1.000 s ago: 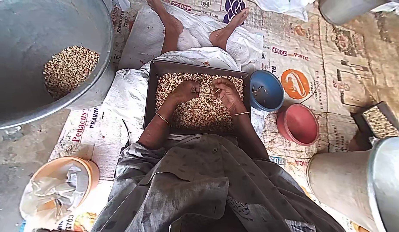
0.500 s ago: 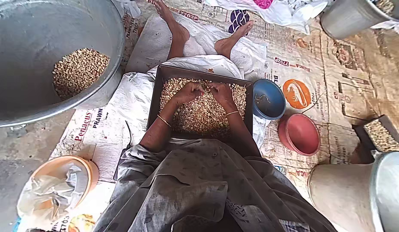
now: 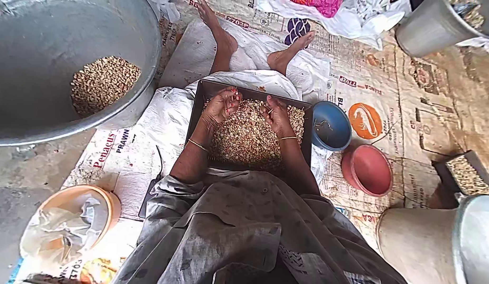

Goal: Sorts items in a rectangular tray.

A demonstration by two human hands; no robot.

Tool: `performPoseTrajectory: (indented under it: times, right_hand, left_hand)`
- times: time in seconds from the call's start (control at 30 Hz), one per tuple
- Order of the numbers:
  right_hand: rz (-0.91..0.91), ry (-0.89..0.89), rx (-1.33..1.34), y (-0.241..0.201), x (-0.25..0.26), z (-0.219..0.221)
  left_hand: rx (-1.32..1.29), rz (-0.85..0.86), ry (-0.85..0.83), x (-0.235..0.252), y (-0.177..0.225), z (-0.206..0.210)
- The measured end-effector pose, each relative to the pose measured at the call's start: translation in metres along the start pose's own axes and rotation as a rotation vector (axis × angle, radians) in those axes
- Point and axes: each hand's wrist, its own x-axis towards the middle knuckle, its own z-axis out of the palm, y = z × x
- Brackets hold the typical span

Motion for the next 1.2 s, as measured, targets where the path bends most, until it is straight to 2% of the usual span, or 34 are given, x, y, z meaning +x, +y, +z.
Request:
performPoseTrajectory:
  times: [0.1,0.2,0.27,0.3,0.37,0.43,0.53,0.6,0.67,0.73,0.8,0.83,0.93,1.0,1.03,1.1,1.17,1.2]
  right_hand:
    - [-0.167,-0.053,-0.522,0.012,0.005,0.011]
    - [-0.133,-0.038,-1.174,0.01,-0.003,0.033]
    - [-0.136,-0.004,-1.393,0.01,-0.011,0.047]
    - [-0.168,0.018,-1.383,0.011,-0.012,0.048]
    - [-0.237,0.054,-1.132,0.014,-0.007,0.038]
    - [-0.229,0.011,-0.647,0.013,0.0,0.021]
    - [-0.072,-0.232,0.215,0.0,-0.005,0.0]
    - [-0.055,-0.356,0.446,0.002,-0.003,-0.014]
    - [-0.082,-0.327,0.351,0.006,0.0,-0.018]
    - [-0.125,-0.225,0.076,0.004,-0.003,-0.012]
    - [-0.196,-0.239,-0.144,-0.001,-0.008,-0.01]
    - [-0.211,-0.277,-0.132,-0.002,-0.011,-0.01]
    - [-0.147,-0.456,0.323,-0.002,-0.017,-0.015]
    - [-0.091,-0.513,0.516,0.001,-0.018,-0.017]
    - [-0.078,-0.493,0.491,0.003,-0.018,-0.017]
    - [-0.051,-0.377,0.242,0.004,-0.022,-0.009]
    - [-0.061,-0.269,-0.166,0.003,-0.024,0.005]
    - [-0.113,-0.281,-0.419,0.007,-0.026,0.01]
  left_hand:
    - [0.049,-0.011,-0.017,0.001,0.001,-0.003]
    - [0.087,-0.017,-0.035,0.001,0.0,-0.003]
    - [0.081,-0.012,-0.043,0.0,0.0,-0.003]
    - [0.064,-0.008,-0.047,0.0,0.0,-0.003]
    - [0.004,0.03,-0.068,0.0,0.002,-0.003]
    - [-0.091,0.111,-0.149,-0.001,0.001,-0.007]
    - [-0.255,0.214,-0.299,0.0,0.003,-0.012]
    - [-0.318,0.231,-0.287,0.001,0.004,-0.012]
    - [-0.29,0.182,-0.117,0.001,0.004,-0.007]
    - [-0.238,0.054,0.116,0.002,0.006,0.002]
    - [-0.168,-0.045,0.246,0.004,0.004,0.002]
    - [-0.083,-0.076,0.262,0.003,0.004,0.001]
    - [0.369,-0.148,0.197,-0.005,0.012,0.006]
    - [0.723,-0.106,0.141,-0.011,0.012,0.012]
    - [0.9,-0.085,0.109,-0.013,0.012,0.013]
    - [1.143,-0.09,0.062,-0.02,0.01,0.011]
    - [1.302,-0.158,0.033,-0.029,0.009,0.008]
    - [1.346,-0.192,0.028,-0.033,0.005,0.005]
